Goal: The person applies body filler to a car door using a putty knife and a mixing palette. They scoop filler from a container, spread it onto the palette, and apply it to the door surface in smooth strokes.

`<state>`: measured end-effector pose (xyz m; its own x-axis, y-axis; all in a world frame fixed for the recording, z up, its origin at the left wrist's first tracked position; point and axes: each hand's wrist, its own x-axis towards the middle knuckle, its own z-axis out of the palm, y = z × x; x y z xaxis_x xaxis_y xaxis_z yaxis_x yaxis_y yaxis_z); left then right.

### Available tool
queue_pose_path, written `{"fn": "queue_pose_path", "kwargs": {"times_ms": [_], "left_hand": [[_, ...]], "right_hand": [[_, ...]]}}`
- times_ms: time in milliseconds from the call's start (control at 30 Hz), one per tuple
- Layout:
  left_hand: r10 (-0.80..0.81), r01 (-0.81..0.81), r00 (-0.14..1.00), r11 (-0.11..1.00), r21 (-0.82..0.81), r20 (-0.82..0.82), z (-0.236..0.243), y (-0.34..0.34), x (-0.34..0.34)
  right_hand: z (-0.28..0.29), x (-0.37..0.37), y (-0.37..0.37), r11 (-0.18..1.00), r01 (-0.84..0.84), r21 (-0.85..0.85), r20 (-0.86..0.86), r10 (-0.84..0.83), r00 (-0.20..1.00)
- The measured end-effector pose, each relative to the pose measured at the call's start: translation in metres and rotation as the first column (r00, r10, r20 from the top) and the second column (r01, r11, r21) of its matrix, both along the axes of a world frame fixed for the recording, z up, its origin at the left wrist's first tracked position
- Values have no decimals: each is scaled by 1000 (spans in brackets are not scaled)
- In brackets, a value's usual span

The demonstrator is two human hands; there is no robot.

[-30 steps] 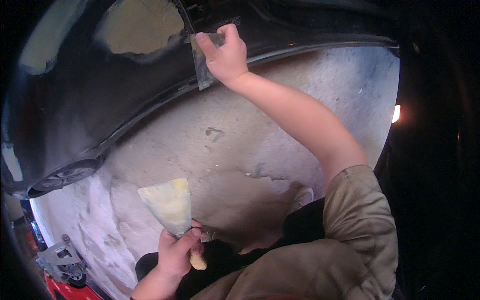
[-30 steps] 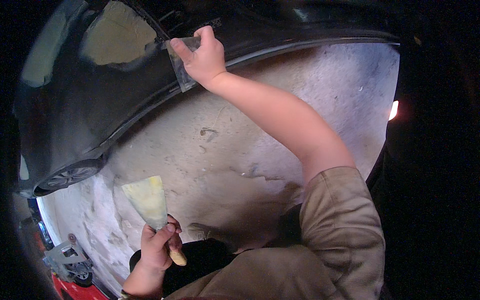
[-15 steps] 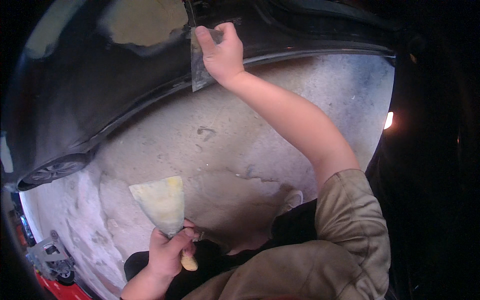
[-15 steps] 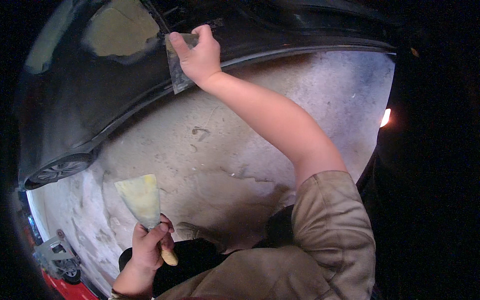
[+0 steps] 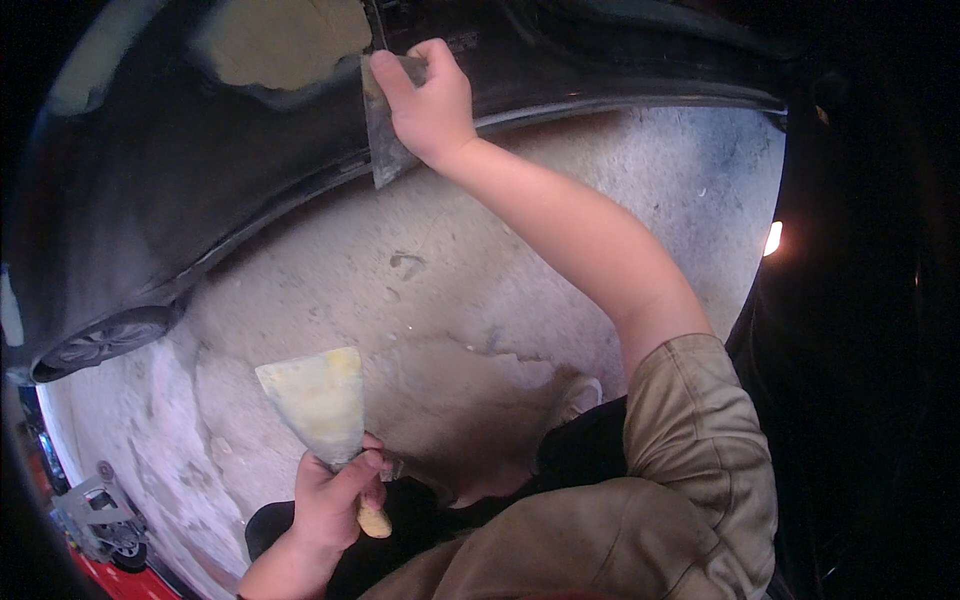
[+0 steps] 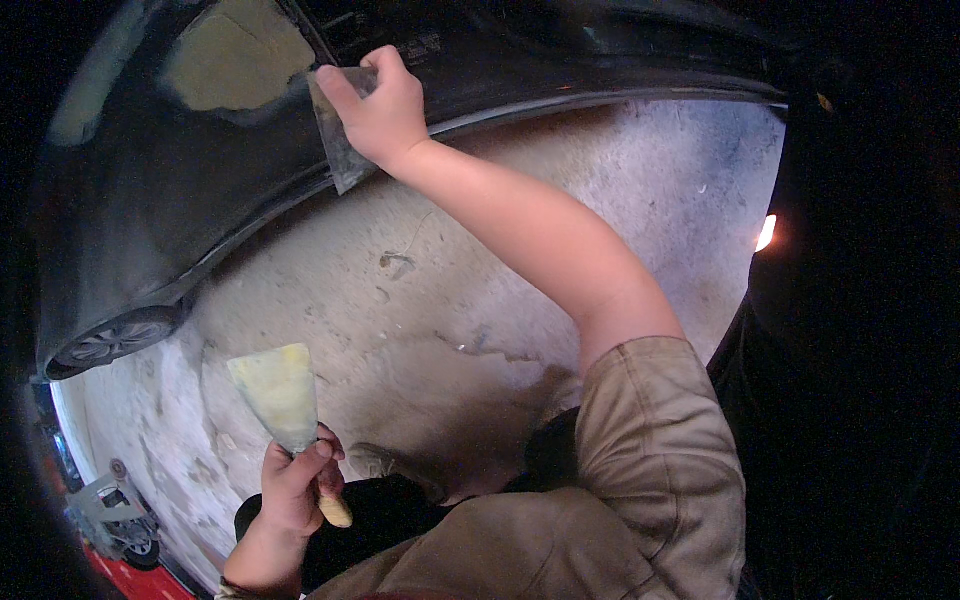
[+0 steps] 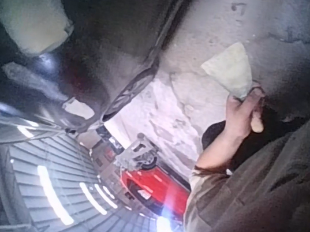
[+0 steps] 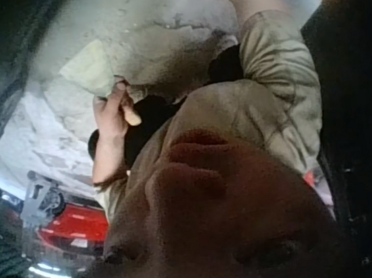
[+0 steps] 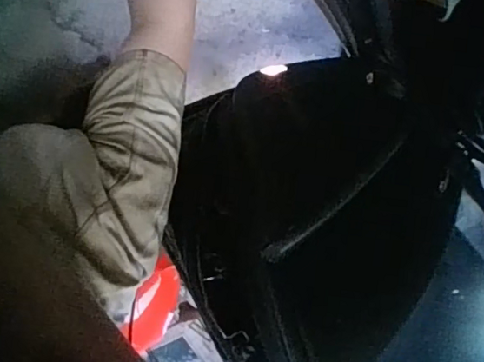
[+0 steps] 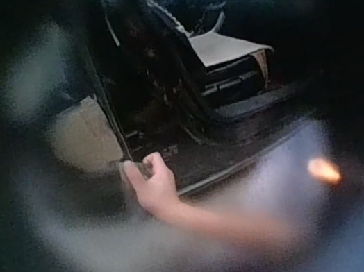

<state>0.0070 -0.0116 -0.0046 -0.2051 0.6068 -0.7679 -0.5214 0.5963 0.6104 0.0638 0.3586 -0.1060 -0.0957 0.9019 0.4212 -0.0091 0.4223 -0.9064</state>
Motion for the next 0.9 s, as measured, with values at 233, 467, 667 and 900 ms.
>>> {"fn": "queue_pose_path", "kwargs": {"times_ms": [233, 467, 667, 900], "left_hand": [[-34, 34, 999, 999, 38, 9, 2, -1, -4], [199, -186, 979, 959, 216, -36, 2, 1, -12], [253, -148, 931, 921, 360, -265, 1, 11, -11], [313, -236, 886, 939, 249, -341, 7, 20, -15]], "right_hand": [[-12, 21, -18, 984, -152, 95, 126, 140, 982], [11, 26, -107, 749, -653, 110, 317, 596, 738], [34, 41, -181, 557, -804, -208, 178, 830, 529], [56, 49, -195, 492, -819, -297, 129, 870, 476]]}}
